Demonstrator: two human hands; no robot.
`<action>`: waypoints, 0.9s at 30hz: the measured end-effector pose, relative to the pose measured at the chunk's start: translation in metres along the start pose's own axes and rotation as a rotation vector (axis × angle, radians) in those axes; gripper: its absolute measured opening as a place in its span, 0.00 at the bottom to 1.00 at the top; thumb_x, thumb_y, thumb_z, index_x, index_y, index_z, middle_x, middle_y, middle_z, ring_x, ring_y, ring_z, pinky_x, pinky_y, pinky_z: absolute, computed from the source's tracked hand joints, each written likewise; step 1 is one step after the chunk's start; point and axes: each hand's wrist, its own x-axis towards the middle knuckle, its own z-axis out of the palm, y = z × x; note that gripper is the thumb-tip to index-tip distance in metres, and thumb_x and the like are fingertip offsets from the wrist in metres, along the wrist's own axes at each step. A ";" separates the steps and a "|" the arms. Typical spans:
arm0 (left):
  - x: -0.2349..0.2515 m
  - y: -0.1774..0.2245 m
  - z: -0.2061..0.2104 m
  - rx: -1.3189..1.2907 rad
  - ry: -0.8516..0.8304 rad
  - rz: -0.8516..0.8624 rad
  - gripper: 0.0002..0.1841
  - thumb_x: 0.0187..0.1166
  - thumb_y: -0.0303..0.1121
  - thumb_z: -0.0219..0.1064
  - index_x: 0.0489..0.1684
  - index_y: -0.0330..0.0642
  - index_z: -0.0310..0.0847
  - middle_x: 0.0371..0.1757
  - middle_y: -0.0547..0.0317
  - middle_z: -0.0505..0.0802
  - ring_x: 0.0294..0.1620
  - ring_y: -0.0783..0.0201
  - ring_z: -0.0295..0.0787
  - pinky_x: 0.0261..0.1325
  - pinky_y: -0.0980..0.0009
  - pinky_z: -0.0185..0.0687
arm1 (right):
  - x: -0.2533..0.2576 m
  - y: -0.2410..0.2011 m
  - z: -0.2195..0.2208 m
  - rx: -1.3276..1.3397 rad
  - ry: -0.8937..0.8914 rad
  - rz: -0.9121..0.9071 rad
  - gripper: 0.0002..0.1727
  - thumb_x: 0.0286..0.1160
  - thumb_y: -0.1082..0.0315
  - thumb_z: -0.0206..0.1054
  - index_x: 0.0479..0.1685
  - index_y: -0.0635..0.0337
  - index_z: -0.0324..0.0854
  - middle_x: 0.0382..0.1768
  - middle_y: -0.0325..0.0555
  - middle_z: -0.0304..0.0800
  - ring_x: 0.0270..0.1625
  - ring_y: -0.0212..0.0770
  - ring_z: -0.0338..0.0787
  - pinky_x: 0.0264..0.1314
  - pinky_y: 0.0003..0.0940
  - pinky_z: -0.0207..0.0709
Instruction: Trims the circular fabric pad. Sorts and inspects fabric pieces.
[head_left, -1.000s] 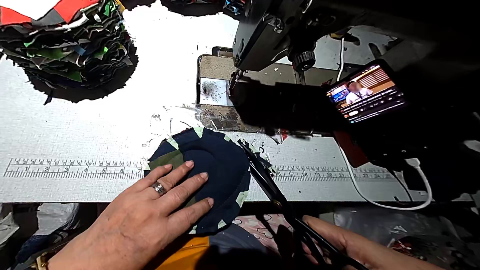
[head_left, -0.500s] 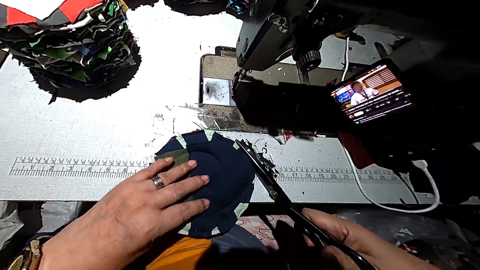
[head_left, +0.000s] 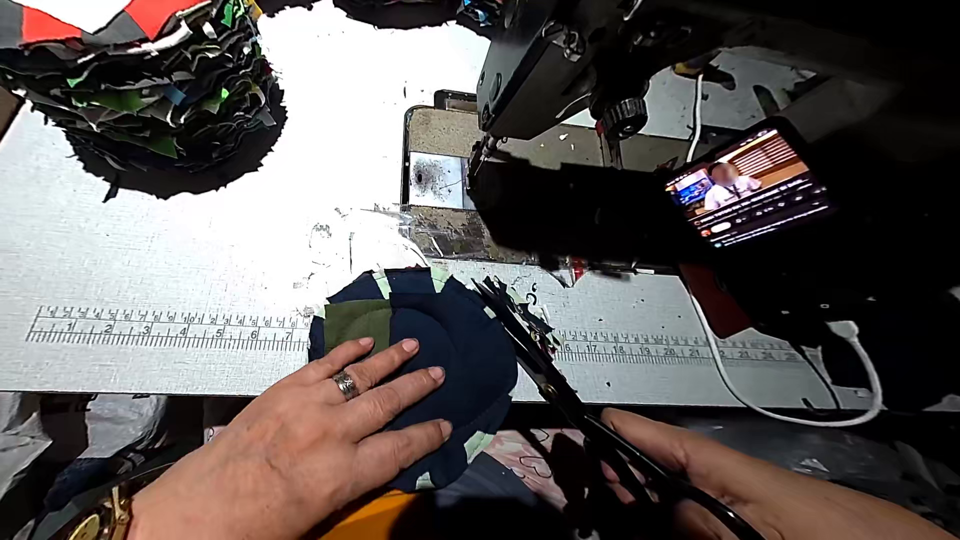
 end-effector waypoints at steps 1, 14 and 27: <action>0.000 -0.001 -0.001 0.001 -0.005 0.013 0.20 0.88 0.29 0.54 0.71 0.62 0.83 0.81 0.59 0.83 0.86 0.49 0.73 0.84 0.42 0.71 | 0.002 -0.001 -0.001 0.002 -0.004 0.001 0.31 0.70 0.29 0.66 0.48 0.48 0.73 0.35 0.31 0.82 0.34 0.25 0.86 0.33 0.24 0.83; -0.002 -0.008 -0.006 0.089 0.040 -0.039 0.21 0.84 0.25 0.56 0.69 0.58 0.85 0.80 0.58 0.84 0.87 0.48 0.70 0.84 0.39 0.67 | -0.003 -0.006 0.021 0.114 0.206 0.024 0.16 0.79 0.47 0.69 0.41 0.47 0.75 0.25 0.28 0.80 0.23 0.24 0.84 0.24 0.23 0.83; -0.005 -0.002 -0.004 0.066 0.040 -0.054 0.21 0.86 0.27 0.55 0.69 0.63 0.85 0.79 0.59 0.85 0.84 0.49 0.76 0.80 0.47 0.77 | -0.009 0.002 0.005 0.034 0.005 0.052 0.27 0.71 0.35 0.69 0.47 0.48 0.73 0.34 0.30 0.80 0.33 0.23 0.82 0.32 0.22 0.78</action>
